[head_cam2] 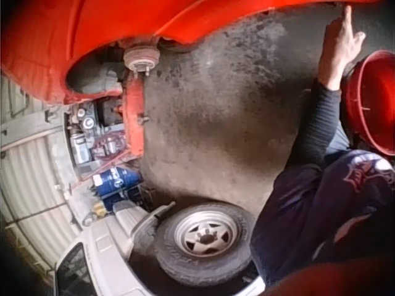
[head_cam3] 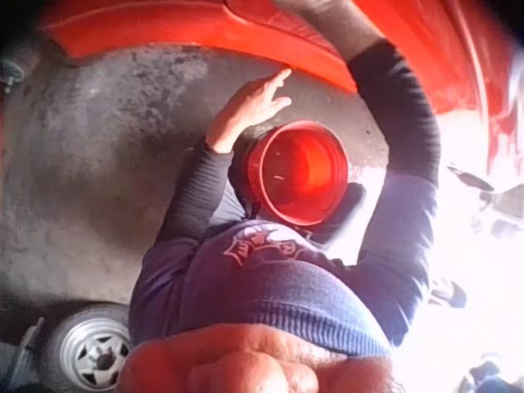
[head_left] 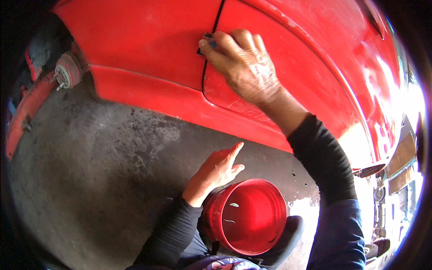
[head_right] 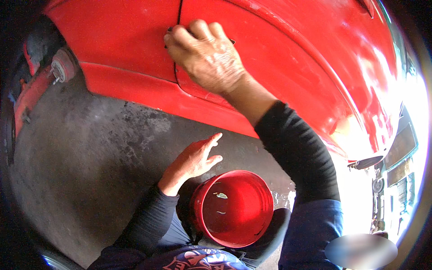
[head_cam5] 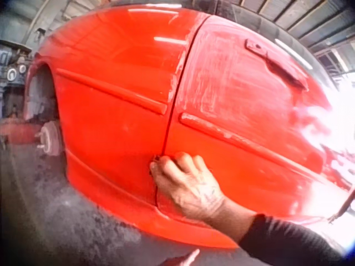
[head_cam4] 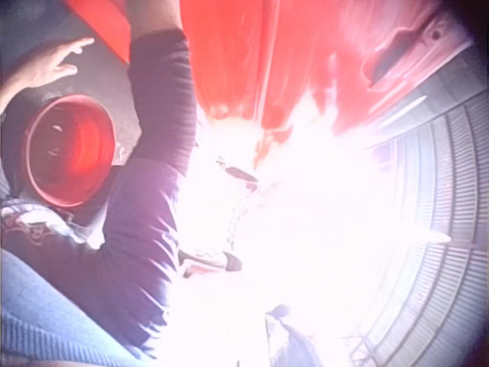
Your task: The person kneels beside a red car and uses a sanding block and a sponge to wet-sand and wipe the lower side panel and rocker area. They repeatedly dip the tools in a red bucket of water and rub the surface in linear and circular motions.
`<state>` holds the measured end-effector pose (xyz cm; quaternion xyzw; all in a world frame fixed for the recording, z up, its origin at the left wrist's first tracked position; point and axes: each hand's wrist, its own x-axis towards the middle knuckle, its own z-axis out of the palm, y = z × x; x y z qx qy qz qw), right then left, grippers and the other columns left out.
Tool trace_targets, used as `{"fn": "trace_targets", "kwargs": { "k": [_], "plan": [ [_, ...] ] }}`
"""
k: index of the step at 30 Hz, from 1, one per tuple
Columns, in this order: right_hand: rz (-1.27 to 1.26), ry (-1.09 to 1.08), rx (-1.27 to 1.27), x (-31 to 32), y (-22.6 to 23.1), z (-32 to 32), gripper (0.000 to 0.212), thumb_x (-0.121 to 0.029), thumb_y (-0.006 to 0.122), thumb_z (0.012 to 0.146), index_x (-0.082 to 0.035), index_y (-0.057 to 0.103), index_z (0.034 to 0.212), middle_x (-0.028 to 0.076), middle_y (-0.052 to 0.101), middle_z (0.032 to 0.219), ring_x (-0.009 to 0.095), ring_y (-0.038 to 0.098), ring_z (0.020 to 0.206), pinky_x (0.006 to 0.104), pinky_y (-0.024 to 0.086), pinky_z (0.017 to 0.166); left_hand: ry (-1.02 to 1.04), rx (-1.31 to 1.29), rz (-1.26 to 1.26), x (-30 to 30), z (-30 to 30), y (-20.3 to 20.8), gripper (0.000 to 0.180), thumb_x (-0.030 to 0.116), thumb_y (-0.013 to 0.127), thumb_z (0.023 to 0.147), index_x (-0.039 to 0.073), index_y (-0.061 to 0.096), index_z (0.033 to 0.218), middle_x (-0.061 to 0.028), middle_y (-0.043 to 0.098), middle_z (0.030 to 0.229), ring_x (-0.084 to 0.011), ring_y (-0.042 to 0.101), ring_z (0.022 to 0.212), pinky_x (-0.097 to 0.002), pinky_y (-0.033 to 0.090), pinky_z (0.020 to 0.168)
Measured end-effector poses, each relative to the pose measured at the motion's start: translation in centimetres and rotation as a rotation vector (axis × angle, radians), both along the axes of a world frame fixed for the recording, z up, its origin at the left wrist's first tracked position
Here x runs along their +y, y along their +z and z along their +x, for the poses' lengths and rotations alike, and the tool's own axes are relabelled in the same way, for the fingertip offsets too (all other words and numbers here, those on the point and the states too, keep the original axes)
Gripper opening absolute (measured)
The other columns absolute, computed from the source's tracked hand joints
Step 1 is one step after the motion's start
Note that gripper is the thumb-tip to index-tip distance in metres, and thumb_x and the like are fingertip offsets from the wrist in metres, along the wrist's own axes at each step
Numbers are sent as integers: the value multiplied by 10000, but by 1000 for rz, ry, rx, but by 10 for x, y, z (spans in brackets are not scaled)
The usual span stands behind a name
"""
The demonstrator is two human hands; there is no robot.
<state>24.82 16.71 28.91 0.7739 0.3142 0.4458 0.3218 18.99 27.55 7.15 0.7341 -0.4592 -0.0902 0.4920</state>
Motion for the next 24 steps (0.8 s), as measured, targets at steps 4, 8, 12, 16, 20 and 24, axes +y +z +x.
{"fn": "trace_targets", "kwargs": {
  "k": [4, 8, 12, 16, 20, 24],
  "plan": [
    [5, -9, -29, -22, 0, -21, 415, -233, 589, 799, -134, 666, 1195, 10, 566, 1174, 213, 524, 1000, 367, 432, 790, 27, 29, -72, 11, 1, -2, 678, 234, 719, 895, 48, 379, 1451, -244, 637, 1245, -407, 624, 1136, -455, 512, 951],
    [-62, -44, 42, -32, -1, -21, 397, -241, 594, 793, -139, 677, 1167, 6, 565, 1134, 215, 518, 998, 356, 433, 774, 89, 70, -102, 16, 8, -2, 683, 247, 714, 901, 56, 371, 1459, -242, 643, 1239, -413, 625, 1135, -455, 514, 948],
    [-68, 23, -29, -17, 21, 10, 401, -235, 571, 815, -157, 656, 1199, 18, 547, 1142, 229, 504, 1015, 383, 437, 784, 16, 38, -17, 2, 6, -4, 683, 259, 707, 905, 58, 367, 1463, -248, 638, 1245, -420, 620, 1140, -457, 510, 956],
    [131, 60, -153, -4, 21, 7, 449, -162, 589, 817, -184, 638, 1262, 54, 556, 1155, 267, 515, 1004, 412, 447, 793, 38, 102, -93, -1, 6, -9, 683, 249, 706, 901, 55, 368, 1462, -249, 642, 1237, -418, 622, 1135, -457, 507, 957],
    [179, 22, 163, -1, -17, -22, 501, -192, 577, 818, -135, 600, 1315, 55, 530, 1179, 271, 503, 986, 427, 457, 779, 49, 61, 35, 5, 9, -8, 691, 251, 709, 900, 39, 363, 1458, -245, 644, 1237, -415, 627, 1127, -457, 509, 950],
    [57, -158, 154, -4, -2, -15, 482, -212, 589, 810, -136, 611, 1285, 43, 535, 1168, 253, 513, 980, 419, 460, 770, 21, 69, -12, 4, 3, -7, 689, 258, 711, 900, 43, 364, 1456, -247, 649, 1223, -418, 633, 1114, -460, 512, 943]
  ]
}}
